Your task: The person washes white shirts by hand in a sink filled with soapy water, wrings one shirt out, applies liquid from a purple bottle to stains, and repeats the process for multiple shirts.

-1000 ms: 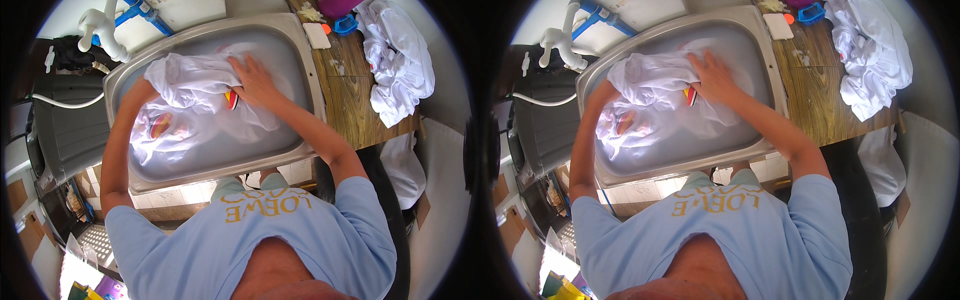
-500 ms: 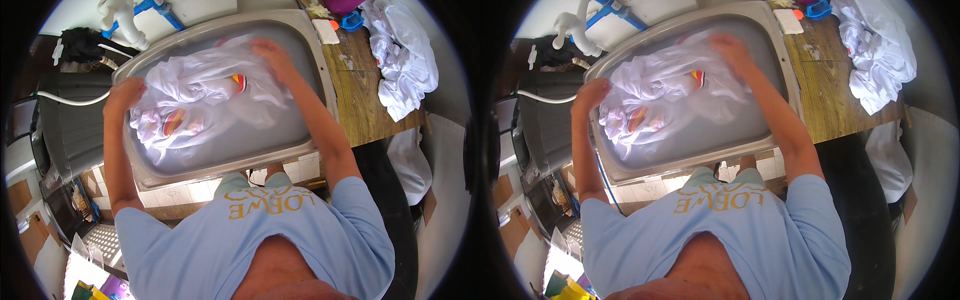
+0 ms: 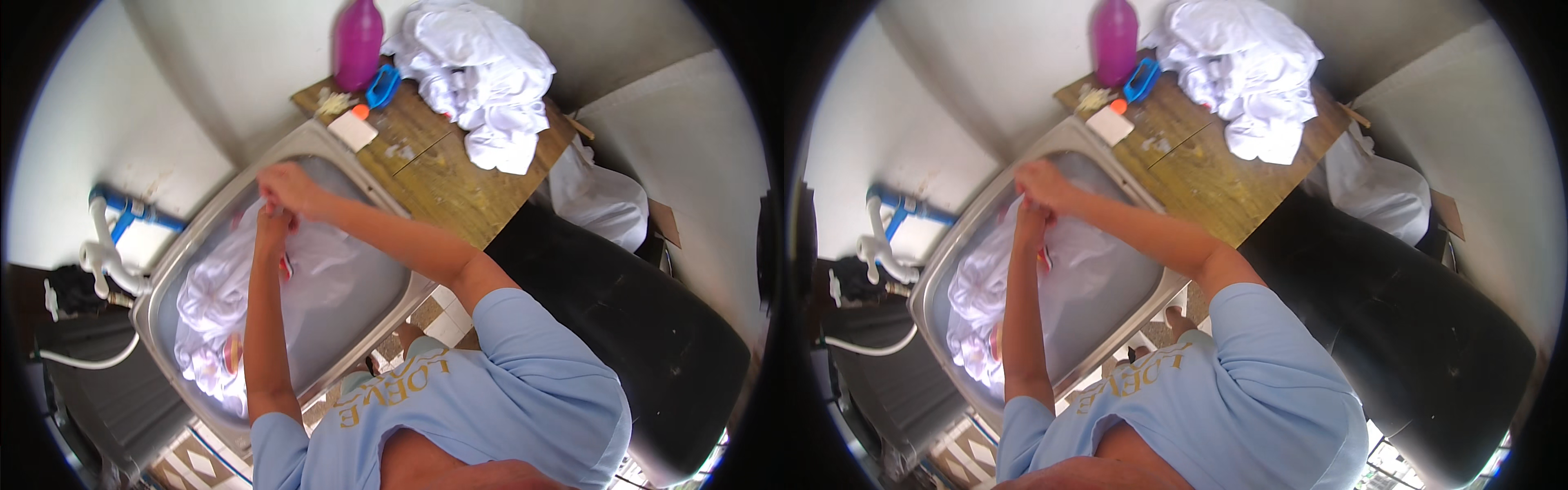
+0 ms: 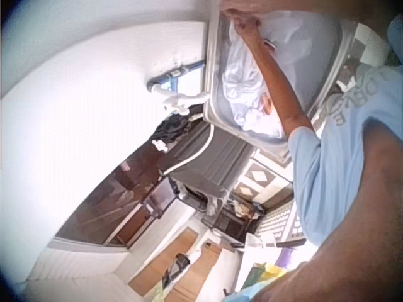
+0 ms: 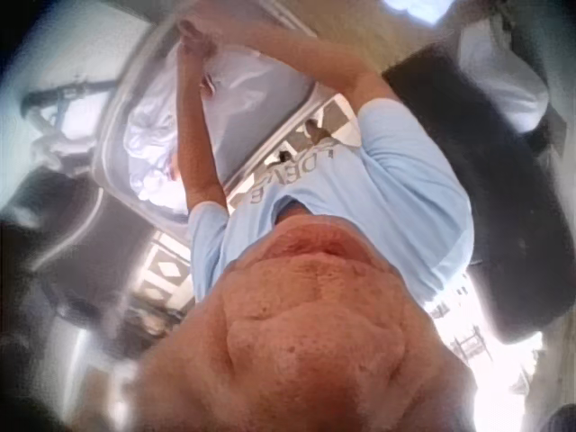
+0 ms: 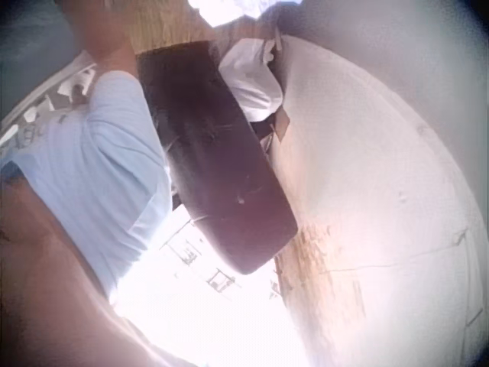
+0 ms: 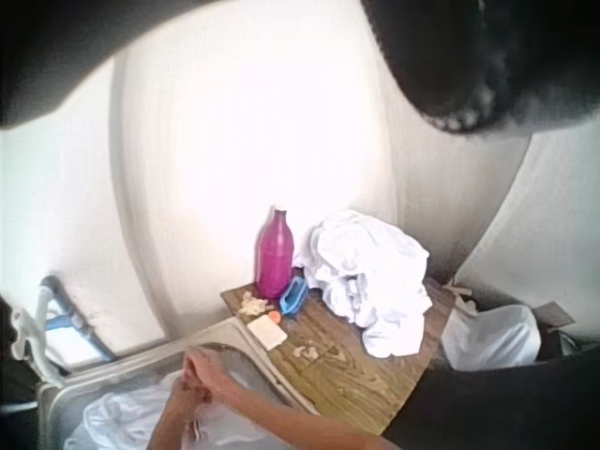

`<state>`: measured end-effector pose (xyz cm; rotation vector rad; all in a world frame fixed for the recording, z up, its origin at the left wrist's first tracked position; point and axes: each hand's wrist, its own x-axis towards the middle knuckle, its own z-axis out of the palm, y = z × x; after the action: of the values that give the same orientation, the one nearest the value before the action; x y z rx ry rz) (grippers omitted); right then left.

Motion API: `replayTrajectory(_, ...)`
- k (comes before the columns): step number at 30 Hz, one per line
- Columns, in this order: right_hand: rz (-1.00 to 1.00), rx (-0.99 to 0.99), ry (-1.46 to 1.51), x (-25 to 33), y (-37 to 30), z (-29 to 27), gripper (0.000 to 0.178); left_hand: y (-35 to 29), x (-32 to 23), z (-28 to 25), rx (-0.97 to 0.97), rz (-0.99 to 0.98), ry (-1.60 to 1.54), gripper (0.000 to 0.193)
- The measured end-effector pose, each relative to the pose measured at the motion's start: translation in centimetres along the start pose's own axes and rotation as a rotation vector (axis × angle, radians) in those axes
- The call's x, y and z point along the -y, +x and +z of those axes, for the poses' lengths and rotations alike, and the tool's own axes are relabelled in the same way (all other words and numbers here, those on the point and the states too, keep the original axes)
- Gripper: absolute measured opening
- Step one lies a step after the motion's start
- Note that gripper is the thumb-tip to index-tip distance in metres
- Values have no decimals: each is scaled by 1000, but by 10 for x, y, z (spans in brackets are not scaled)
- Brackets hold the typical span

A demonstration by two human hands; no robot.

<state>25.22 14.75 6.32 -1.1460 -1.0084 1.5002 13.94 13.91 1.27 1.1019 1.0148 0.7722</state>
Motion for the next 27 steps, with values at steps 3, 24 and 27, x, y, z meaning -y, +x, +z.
replayTrajectory(3,-416,41,-671,31,-38,-4,17,11,29,7,-104,288,215,13)
replayTrajectory(24,-411,-872,-1374,310,-81,-400,32,-40,-32,40,55,165,484,14)
replayTrajectory(27,-549,-1034,-1215,336,-112,-402,29,-40,-33,42,104,160,415,15)
